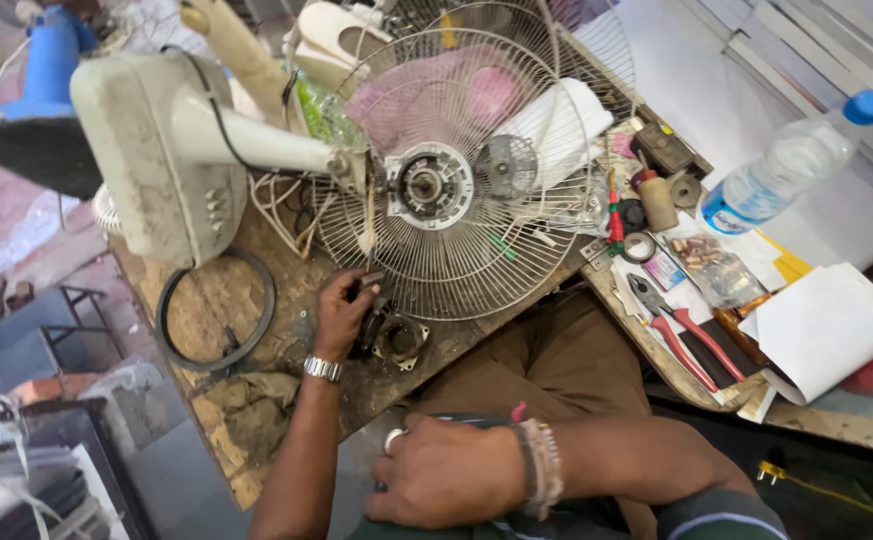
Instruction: The person disassembles a table fan motor housing, removes the rotor, and uses a screwdriver to adjust internal components. The person then reassembles the motor housing and places it back on the fan base.
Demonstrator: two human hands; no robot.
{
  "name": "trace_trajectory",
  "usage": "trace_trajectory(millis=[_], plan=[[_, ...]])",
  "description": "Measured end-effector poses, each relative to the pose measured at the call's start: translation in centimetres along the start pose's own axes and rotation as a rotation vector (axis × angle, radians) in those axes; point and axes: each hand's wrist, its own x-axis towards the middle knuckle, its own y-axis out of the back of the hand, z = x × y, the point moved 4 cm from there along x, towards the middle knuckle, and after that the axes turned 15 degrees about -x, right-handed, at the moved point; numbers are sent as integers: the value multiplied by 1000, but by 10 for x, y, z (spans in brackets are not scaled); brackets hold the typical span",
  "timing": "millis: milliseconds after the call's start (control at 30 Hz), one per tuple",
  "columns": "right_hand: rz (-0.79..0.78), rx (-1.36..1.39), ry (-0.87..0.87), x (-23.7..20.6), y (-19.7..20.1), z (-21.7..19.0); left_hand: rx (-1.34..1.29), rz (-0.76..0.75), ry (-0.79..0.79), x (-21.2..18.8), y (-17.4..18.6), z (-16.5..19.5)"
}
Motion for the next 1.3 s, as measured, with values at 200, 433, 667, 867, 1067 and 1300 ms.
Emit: trace_trajectory(millis=[200, 433, 667, 867, 1067, 1300], plan=[[-187, 257, -60, -25, 19, 17, -6, -7, 20, 0, -2, -2], [84, 748, 207, -50, 33, 43, 100, 12, -6, -1, -1, -2], [72, 182, -131, -78, 58, -2, -62, -4, 66, -2, 3, 2], [-255, -64, -98, -50, 56, -13, -95, 7, 62, -2, -2, 2], [-353, -223, 37, -36, 46, -17, -31, -110, 128, 5, 0, 8], [-288, -246, 94, -26, 55, -14, -75, -310, 346, 20, 7, 16]])
